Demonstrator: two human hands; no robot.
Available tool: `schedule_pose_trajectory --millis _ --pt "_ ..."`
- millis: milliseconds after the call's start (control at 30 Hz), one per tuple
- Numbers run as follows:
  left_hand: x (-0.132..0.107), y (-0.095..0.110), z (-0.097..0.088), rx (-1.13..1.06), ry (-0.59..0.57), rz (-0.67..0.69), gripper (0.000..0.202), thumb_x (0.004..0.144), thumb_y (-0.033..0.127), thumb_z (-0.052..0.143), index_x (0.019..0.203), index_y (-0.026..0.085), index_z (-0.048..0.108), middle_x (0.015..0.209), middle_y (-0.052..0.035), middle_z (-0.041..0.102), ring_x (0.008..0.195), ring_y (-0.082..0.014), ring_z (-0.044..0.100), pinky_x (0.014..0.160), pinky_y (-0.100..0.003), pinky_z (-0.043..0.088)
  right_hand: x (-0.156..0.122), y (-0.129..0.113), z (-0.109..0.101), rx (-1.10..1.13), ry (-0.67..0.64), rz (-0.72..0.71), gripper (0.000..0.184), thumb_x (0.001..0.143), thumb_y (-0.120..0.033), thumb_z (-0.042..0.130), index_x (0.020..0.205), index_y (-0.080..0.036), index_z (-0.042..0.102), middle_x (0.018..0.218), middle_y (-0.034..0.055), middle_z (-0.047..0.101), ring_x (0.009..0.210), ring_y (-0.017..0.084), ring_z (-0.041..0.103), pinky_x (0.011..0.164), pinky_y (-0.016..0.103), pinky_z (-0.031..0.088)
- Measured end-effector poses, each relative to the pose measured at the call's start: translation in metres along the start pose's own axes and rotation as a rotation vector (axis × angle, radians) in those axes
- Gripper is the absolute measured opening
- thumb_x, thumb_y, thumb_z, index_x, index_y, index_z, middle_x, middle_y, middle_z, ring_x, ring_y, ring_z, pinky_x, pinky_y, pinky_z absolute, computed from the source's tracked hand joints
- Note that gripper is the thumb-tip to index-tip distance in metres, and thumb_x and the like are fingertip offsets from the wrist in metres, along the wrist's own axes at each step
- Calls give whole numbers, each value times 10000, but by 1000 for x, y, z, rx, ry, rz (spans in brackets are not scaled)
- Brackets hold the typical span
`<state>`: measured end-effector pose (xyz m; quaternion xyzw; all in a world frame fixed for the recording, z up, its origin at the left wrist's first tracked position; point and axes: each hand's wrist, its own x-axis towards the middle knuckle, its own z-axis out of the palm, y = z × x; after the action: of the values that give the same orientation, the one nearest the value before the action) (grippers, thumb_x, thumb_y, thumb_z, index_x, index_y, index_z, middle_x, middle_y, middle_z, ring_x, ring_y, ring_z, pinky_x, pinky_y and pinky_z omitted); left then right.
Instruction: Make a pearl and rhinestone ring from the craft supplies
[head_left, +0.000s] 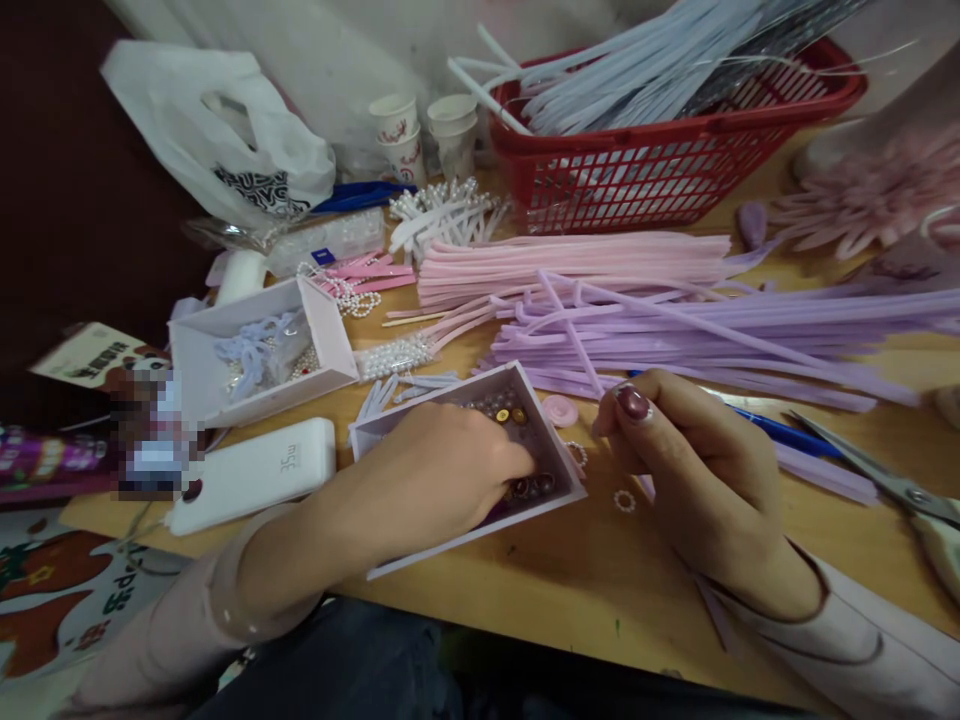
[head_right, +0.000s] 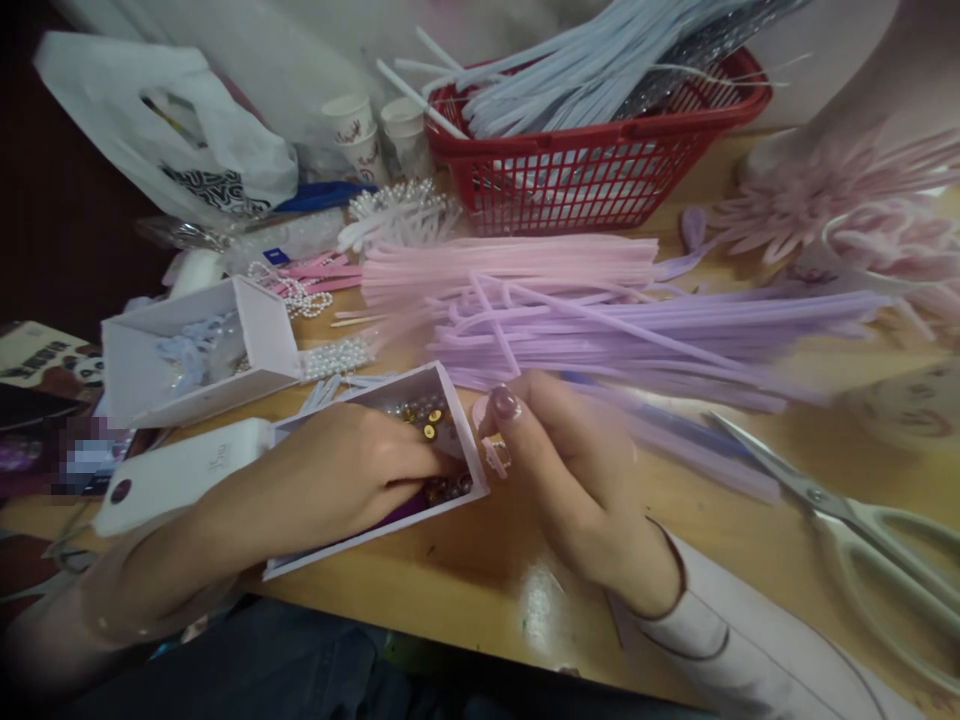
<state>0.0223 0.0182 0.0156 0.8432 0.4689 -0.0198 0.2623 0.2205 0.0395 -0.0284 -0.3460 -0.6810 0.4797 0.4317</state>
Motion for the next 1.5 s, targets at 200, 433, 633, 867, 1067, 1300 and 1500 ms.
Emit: schedule_pose_trajectory --millis 200,433,633,867,1067,1300,1500 --pt "-5 -3 -7 96 -76 -42 244 877 113 511 809 217 722 833 -29 746 754 -201 680 650 -287 445 0 -1 0 -24 -6 0 270 1009 -289 453 790 -228 600 603 -31 453 508 103 395 479 274 298" --pt "-5 -7 -5 107 26 -46 218 902 141 507 848 221 703 824 -10 733 736 -194 669 605 -292 384 0 0 0 -64 27 13 271 998 -314 472 766 -233 587 578 -24 419 484 122 365 461 292 262" --pt "-3 -12 4 30 1 -24 133 903 201 557 868 218 685 860 -14 739 756 -200 678 610 -289 396 0 -1 0 -104 -6 -15 313 1007 -264 440 717 -240 554 645 1 514 552 139 449 511 300 332" --pt "7 -12 6 29 -8 -36 182 912 142 507 851 198 669 840 -41 727 742 -227 674 610 -315 414 2 -1 -3 -77 -44 44 289 1012 -250 417 768 -253 572 639 -8 491 593 144 501 607 317 400" --pt "17 -3 4 55 -152 -3 222 856 52 527 883 181 706 899 -74 748 787 -250 687 659 -326 470 0 -3 -1 -66 -40 45 271 1012 -250 431 779 -255 570 693 -8 530 637 138 493 608 288 401" --pt "16 -6 8 77 -112 -6 184 916 137 477 938 179 655 894 -68 739 740 -223 692 671 -313 499 -1 -4 1 -65 -24 17 277 1011 -237 436 769 -236 572 674 -16 525 606 120 484 562 269 382" --pt "5 -1 0 -42 87 -185 164 968 256 374 1007 200 523 775 -19 677 651 -216 641 563 -308 416 0 -2 2 -44 3 19 287 1009 -252 457 745 -211 561 641 -40 500 560 87 452 567 243 380"
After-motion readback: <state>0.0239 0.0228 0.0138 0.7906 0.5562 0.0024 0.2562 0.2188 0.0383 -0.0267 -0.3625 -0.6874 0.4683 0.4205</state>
